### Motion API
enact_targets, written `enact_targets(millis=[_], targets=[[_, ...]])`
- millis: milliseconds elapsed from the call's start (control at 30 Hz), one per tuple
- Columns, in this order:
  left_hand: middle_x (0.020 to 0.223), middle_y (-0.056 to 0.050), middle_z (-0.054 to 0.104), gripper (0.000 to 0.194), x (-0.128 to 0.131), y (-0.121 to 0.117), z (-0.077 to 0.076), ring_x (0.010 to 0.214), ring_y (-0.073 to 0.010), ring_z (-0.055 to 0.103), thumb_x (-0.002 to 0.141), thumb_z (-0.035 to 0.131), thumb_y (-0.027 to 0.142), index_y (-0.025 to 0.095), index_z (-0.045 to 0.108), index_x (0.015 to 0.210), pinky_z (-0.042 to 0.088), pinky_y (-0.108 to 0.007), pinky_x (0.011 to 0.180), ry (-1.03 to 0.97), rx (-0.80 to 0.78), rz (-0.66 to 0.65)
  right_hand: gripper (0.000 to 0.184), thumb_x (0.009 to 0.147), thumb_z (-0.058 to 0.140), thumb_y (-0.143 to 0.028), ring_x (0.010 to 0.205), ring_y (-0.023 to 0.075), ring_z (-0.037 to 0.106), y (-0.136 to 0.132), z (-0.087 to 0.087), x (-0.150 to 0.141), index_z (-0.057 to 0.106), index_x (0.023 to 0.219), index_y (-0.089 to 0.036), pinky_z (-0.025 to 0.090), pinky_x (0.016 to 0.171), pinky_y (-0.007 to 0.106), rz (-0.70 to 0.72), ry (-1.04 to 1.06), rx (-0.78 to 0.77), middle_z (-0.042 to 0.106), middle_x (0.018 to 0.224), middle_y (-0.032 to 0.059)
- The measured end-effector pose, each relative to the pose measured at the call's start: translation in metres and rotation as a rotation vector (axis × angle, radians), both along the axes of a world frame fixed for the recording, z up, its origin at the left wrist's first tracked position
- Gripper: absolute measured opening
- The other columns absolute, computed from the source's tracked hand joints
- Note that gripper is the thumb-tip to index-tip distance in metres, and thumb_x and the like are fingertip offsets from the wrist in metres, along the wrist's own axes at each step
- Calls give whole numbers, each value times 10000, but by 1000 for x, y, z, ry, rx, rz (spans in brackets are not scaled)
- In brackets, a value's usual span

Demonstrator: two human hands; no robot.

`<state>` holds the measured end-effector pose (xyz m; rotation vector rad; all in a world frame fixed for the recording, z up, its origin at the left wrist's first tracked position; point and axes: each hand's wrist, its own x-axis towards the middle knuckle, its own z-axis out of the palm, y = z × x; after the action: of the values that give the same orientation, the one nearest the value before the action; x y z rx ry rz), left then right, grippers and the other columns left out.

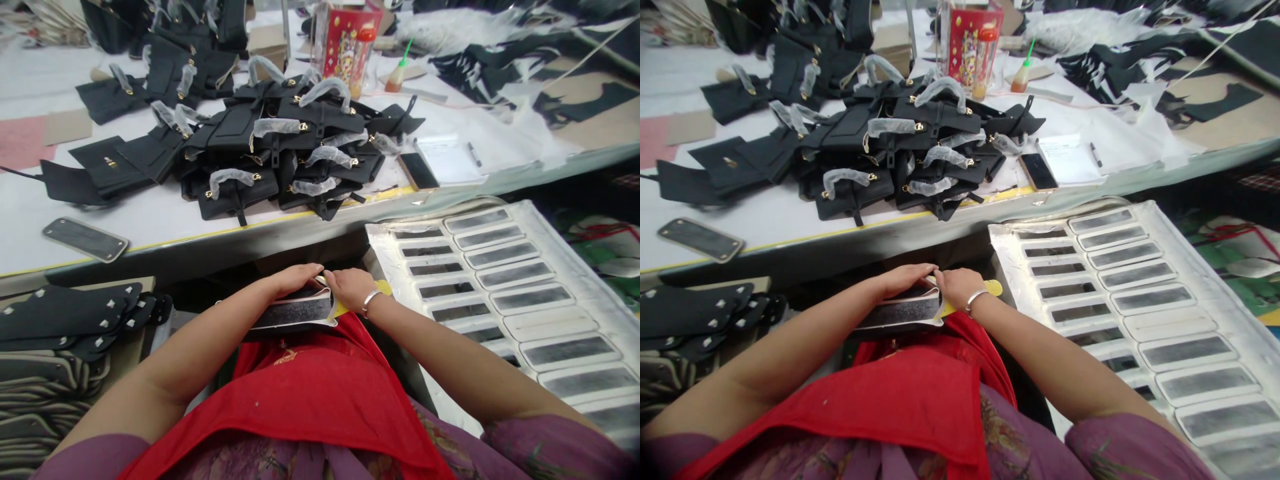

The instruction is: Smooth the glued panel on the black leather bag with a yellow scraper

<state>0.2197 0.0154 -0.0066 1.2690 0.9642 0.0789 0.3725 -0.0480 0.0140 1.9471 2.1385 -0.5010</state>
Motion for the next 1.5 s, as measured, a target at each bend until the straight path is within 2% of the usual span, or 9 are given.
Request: enact_targets(millis=[133, 433, 633, 800, 967, 1067, 1333, 1500], targets=[[828, -61, 671, 471, -6, 2, 3, 757, -184, 569, 843, 417, 496, 100, 668, 891, 405, -288, 747, 47, 50, -157, 587, 943, 133, -423, 786, 225, 640, -1, -2, 1, 662, 851, -187, 431, 648, 291, 48, 8, 51, 687, 816, 88], [728, -20, 600, 476, -15, 1, 0, 683, -149, 498, 858, 340, 504, 127, 611, 755, 391, -249, 691, 53, 273, -322, 535, 950, 161, -403, 776, 222, 641, -3, -3, 1, 642, 848, -192, 424, 650, 298, 156, 13, 112, 685, 820, 66], [874, -32, 636, 465, -21, -2, 6, 797, -173, 543, 865, 323, 497, 147, 629, 876, 398, -240, 762, 70, 408, -420, 526, 949, 164, -405, 783, 229, 638, -3, -5, 1, 634, 850, -192, 421, 635, 302, 194, 23, 115, 682, 837, 67], [852, -44, 647, 504, -28, -5, 11, 787, -185, 557, 872, 301, 508, 140, 646, 882, 406, -242, 745, 118, 457, -481, 539, 946, 157, -420, 785, 233, 638, -2, -4, -3, 634, 841, -190, 421, 616, 301, 244, 44, 109, 681, 843, 67], [836, -44, 643, 515, -32, -5, 9, 766, -180, 556, 876, 281, 514, 151, 646, 853, 407, -233, 721, 132, 502, -537, 565, 943, 146, -437, 793, 235, 635, 3, 0, -7, 644, 853, -186, 426, 646, 312, 293, 22, 46, 680, 856, 91], [894, -59, 644, 518, -34, -5, 7, 793, -183, 559, 887, 255, 491, 146, 641, 896, 405, -240, 749, 167, 531, -573, 557, 943, 157, -442, 812, 235, 631, 9, 3, -9, 647, 861, -190, 427, 677, 315, 332, 0, 3, 676, 873, 101], [1055, -68, 635, 431, -54, -4, 15, 934, -205, 559, 882, 319, 429, 159, 624, 1026, 381, -264, 856, 206, 465, -518, 504, 926, 231, -494, 817, 237, 620, 29, 7, -29, 636, 891, -196, 423, 680, 312, 499, -27, -37, 670, 878, 104], [1060, -86, 638, 446, -73, -3, 21, 897, -214, 578, 877, 316, 427, 158, 605, 1083, 404, -272, 819, 247, 466, -538, 468, 935, 224, -446, 798, 221, 620, 40, 7, -46, 632, 903, -219, 418, 650, 297, 617, -29, 17, 669, 878, 82]])
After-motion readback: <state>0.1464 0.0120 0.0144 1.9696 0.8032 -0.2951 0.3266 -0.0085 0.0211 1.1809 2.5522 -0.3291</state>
